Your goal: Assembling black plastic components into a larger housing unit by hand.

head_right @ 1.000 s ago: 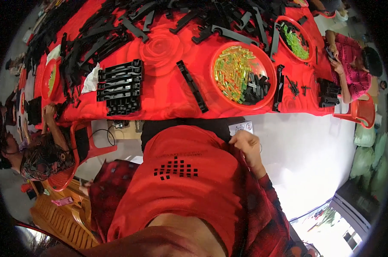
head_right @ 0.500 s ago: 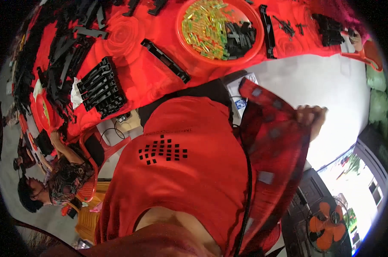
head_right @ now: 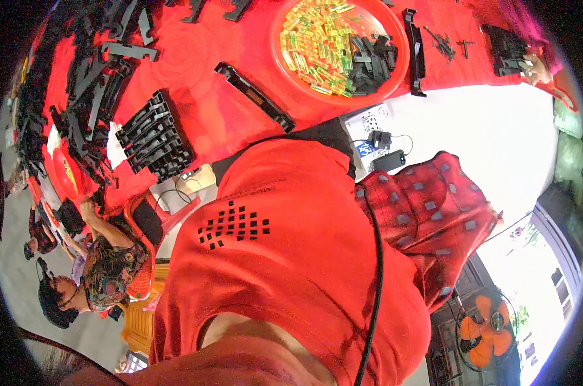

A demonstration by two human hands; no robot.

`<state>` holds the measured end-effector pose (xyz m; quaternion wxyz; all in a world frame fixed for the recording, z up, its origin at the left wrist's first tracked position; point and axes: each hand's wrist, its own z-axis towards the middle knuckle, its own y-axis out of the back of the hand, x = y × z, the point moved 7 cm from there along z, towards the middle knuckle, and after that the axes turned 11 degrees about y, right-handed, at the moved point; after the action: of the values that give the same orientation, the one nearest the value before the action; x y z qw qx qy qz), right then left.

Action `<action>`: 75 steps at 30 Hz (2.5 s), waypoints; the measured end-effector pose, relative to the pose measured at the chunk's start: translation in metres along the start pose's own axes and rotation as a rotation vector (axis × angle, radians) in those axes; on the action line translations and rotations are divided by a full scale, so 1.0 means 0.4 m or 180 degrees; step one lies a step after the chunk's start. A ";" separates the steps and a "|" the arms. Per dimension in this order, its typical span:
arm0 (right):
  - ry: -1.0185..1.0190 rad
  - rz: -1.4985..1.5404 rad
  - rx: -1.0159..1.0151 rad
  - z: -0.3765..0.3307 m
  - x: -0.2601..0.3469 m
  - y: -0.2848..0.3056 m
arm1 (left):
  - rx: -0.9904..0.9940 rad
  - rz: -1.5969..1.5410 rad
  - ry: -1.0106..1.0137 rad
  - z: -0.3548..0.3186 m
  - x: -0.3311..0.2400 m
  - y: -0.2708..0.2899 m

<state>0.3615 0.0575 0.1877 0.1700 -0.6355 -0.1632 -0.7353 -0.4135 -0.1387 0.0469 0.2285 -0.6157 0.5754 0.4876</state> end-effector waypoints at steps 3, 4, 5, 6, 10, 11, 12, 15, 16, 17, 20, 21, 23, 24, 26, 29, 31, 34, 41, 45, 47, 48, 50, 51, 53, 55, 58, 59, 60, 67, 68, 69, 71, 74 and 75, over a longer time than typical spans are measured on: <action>-0.0055 -0.0021 0.0157 0.003 -0.018 -0.023 | 0.0084 0.0150 -0.0042 0.025 -0.012 0.000; -0.0076 -0.0021 0.0221 0.009 -0.039 -0.014 | 0.0097 0.0198 -0.0056 0.029 -0.015 0.003; -0.0100 -0.0020 0.0288 0.015 -0.061 -0.005 | 0.0107 0.0249 -0.0069 0.031 -0.017 0.007; -0.0126 -0.0019 0.0358 0.020 -0.083 0.006 | 0.0114 0.0300 -0.0080 0.032 -0.019 0.011; -0.0184 -0.0055 0.0688 0.117 -0.246 0.180 | 0.0134 0.0443 -0.0080 0.010 -0.012 0.008; -0.0220 -0.0067 0.0787 0.121 -0.256 0.161 | 0.0122 0.0491 -0.0062 -0.003 -0.009 0.008; -0.0251 -0.0076 0.0888 0.126 -0.266 0.143 | 0.0108 0.0535 -0.0047 -0.015 -0.007 0.005; -0.0315 -0.0072 0.1159 0.129 -0.273 0.085 | 0.0082 0.0661 -0.0050 -0.040 -0.009 -0.007; -0.0344 -0.0078 0.1245 0.124 -0.274 0.071 | 0.0079 0.0709 -0.0043 -0.052 -0.012 -0.008; -0.0365 -0.0086 0.1330 0.122 -0.272 0.056 | 0.0080 0.0752 -0.0038 -0.062 -0.014 -0.012; -0.0442 -0.0123 0.1606 0.124 -0.279 0.007 | 0.0073 0.0881 0.0007 -0.096 -0.012 -0.035; -0.0467 -0.0134 0.1706 0.127 -0.283 -0.011 | 0.0064 0.0921 0.0026 -0.108 -0.010 -0.046; -0.0486 -0.0139 0.1909 0.137 -0.287 -0.053 | 0.0038 0.0980 0.0037 -0.125 -0.005 -0.073; -0.0483 -0.0131 0.2011 0.144 -0.288 -0.075 | 0.0019 0.1002 0.0031 -0.132 -0.003 -0.090; -0.0434 -0.0104 0.2199 0.172 -0.290 -0.136 | -0.0009 0.1023 -0.0019 -0.112 0.005 -0.144; -0.0388 -0.0058 0.2442 0.203 -0.300 -0.213 | -0.0034 0.1104 -0.0100 -0.075 0.001 -0.210; -0.0375 -0.0044 0.2566 0.217 -0.307 -0.247 | -0.0016 0.1184 -0.0152 -0.046 -0.007 -0.246; -0.0371 -0.0061 0.2711 0.234 -0.311 -0.273 | 0.0063 0.1321 -0.0217 -0.001 -0.025 -0.297; -0.0414 -0.0131 0.3010 0.260 -0.307 -0.306 | 0.0286 0.1693 -0.0345 0.086 -0.092 -0.395; -0.0536 -0.0173 0.3111 0.232 -0.316 -0.286 | 0.0474 0.2002 -0.0398 0.124 -0.144 -0.410; -0.0595 -0.0219 0.3162 0.220 -0.319 -0.270 | 0.0585 0.2140 -0.0413 0.141 -0.162 -0.425; -0.0623 -0.0244 0.3189 0.213 -0.319 -0.261 | 0.0640 0.2206 -0.0420 0.148 -0.169 -0.433; -0.0685 -0.0307 0.3259 0.197 -0.320 -0.241 | 0.0750 0.2327 -0.0417 0.153 -0.176 -0.451; -0.0717 -0.0338 0.3299 0.189 -0.320 -0.232 | 0.0802 0.2385 -0.0411 0.153 -0.178 -0.459; -0.0786 -0.0398 0.3395 0.170 -0.321 -0.214 | 0.0894 0.2501 -0.0389 0.146 -0.182 -0.473; -0.0856 -0.0439 0.3498 0.143 -0.320 -0.204 | 0.0971 0.2624 -0.0369 0.139 -0.192 -0.478; -0.0948 -0.0513 0.3689 0.115 -0.318 -0.188 | 0.1067 0.2779 -0.0320 0.115 -0.198 -0.495; -0.0970 -0.0541 0.3760 0.113 -0.317 -0.184 | 0.1094 0.2821 -0.0304 0.107 -0.199 -0.508; -0.0996 -0.0571 0.3834 0.111 -0.316 -0.180 | 0.1122 0.2862 -0.0282 0.098 -0.201 -0.522; -0.1252 -0.0704 0.4407 0.070 -0.343 -0.150 | 0.1273 0.3214 -0.0057 0.016 -0.216 -0.598; -0.1295 -0.0706 0.4489 0.062 -0.350 -0.143 | 0.1289 0.3278 -0.0022 0.003 -0.221 -0.607; -0.1334 -0.0702 0.4569 0.054 -0.356 -0.136 | 0.1303 0.3345 0.0007 -0.009 -0.228 -0.616; -0.1414 -0.0679 0.4701 0.029 -0.373 -0.124 | 0.1346 0.3498 0.0049 -0.018 -0.242 -0.627; -0.1513 -0.0659 0.4894 -0.005 -0.385 -0.096 | 0.1416 0.3706 0.0099 -0.037 -0.261 -0.647; -0.1536 -0.0657 0.4956 -0.016 -0.385 -0.086 | 0.1441 0.3769 0.0110 -0.043 -0.267 -0.655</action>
<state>0.3610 0.0918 0.0334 0.4540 -0.4580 -0.7163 -0.2665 -0.1492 -0.0401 0.0730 0.0353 -0.1373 0.9109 0.3876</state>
